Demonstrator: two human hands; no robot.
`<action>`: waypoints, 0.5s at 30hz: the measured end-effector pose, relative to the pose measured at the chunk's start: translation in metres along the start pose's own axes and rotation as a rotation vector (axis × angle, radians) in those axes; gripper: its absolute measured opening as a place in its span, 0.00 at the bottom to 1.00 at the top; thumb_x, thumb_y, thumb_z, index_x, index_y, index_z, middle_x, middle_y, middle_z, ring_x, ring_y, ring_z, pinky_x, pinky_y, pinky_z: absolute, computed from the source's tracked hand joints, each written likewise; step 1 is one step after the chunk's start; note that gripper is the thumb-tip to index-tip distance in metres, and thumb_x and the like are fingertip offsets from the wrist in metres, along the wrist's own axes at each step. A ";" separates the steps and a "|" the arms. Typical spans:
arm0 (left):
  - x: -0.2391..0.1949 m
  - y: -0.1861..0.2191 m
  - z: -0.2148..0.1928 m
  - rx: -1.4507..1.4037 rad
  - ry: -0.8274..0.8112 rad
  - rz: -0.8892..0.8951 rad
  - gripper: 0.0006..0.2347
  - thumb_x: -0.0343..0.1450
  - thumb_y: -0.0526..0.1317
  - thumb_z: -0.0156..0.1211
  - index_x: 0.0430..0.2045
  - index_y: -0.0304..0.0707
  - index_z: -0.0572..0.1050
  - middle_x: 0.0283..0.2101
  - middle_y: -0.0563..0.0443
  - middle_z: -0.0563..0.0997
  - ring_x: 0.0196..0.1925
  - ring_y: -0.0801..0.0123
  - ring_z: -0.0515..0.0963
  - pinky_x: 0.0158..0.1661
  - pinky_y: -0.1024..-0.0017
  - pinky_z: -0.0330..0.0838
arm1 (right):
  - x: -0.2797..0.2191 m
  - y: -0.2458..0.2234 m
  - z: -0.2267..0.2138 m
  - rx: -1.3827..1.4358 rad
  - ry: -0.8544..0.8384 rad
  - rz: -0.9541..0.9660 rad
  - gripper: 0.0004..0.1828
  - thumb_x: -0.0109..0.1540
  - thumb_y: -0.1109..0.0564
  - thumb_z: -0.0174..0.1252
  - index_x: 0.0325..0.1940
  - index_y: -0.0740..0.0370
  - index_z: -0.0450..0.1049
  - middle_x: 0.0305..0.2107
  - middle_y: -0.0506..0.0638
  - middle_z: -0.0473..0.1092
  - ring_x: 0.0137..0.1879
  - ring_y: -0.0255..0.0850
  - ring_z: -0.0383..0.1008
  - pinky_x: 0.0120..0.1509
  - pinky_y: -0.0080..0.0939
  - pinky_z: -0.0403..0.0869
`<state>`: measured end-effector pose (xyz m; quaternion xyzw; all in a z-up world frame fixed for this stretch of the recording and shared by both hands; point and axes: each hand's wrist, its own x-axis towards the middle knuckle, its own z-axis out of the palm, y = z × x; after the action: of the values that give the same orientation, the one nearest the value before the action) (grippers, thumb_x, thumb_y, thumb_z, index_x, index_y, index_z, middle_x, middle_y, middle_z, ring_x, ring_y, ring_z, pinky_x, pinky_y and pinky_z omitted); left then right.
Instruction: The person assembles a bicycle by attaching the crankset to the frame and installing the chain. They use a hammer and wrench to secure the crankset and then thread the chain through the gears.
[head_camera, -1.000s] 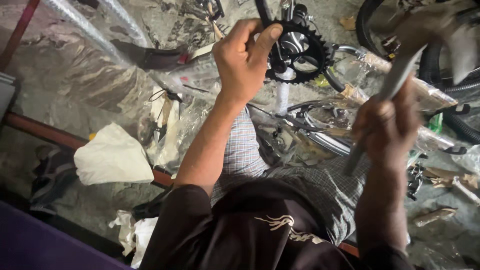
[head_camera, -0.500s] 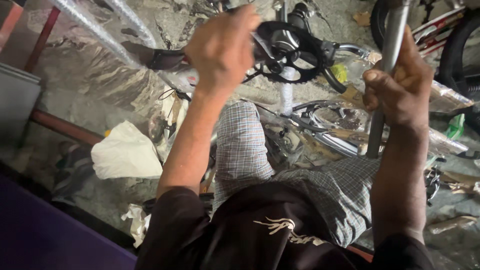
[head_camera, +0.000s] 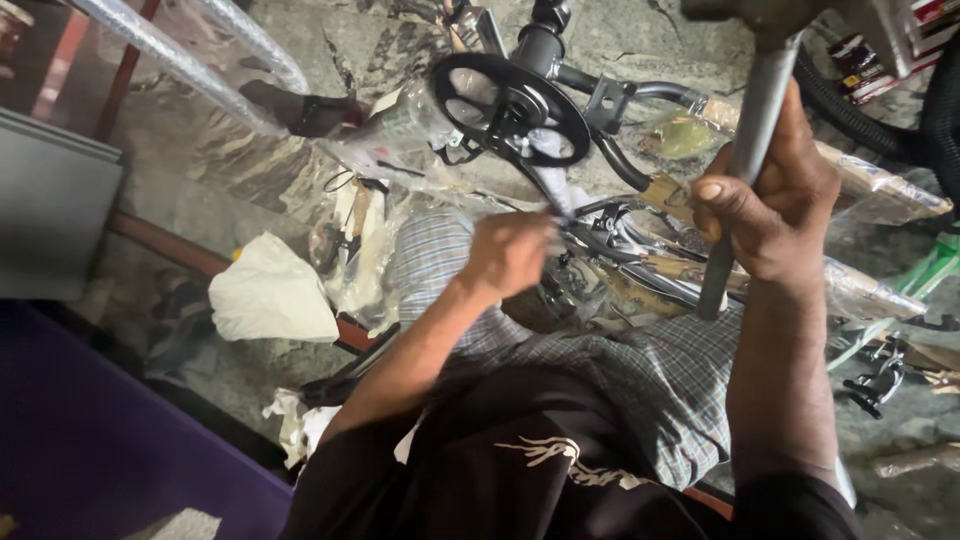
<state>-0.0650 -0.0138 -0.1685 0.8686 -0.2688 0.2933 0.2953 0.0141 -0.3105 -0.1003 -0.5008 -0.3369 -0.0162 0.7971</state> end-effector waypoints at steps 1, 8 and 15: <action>0.011 0.014 0.011 0.023 -0.042 0.025 0.08 0.72 0.29 0.54 0.41 0.39 0.77 0.23 0.53 0.76 0.20 0.70 0.73 0.19 0.70 0.65 | 0.000 0.000 -0.001 0.000 0.025 0.001 0.42 0.72 0.69 0.62 0.86 0.62 0.49 0.25 0.53 0.70 0.22 0.34 0.68 0.25 0.32 0.68; 0.105 0.062 -0.008 0.247 0.130 0.351 0.20 0.84 0.37 0.45 0.74 0.52 0.54 0.19 0.64 0.65 0.19 0.79 0.62 0.21 0.75 0.58 | -0.004 -0.001 -0.007 0.075 0.300 0.001 0.39 0.72 0.68 0.58 0.84 0.64 0.49 0.21 0.53 0.71 0.18 0.38 0.69 0.24 0.38 0.68; 0.108 0.055 -0.034 0.308 -0.032 0.407 0.19 0.81 0.36 0.48 0.70 0.55 0.62 0.22 0.60 0.70 0.19 0.78 0.63 0.20 0.76 0.61 | -0.010 -0.009 -0.008 0.098 0.297 0.034 0.37 0.77 0.69 0.58 0.86 0.65 0.48 0.27 0.56 0.72 0.20 0.36 0.68 0.25 0.35 0.69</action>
<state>-0.0383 -0.0608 -0.0545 0.8358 -0.3950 0.3705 0.0902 0.0076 -0.3245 -0.1006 -0.4589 -0.2073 -0.0599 0.8619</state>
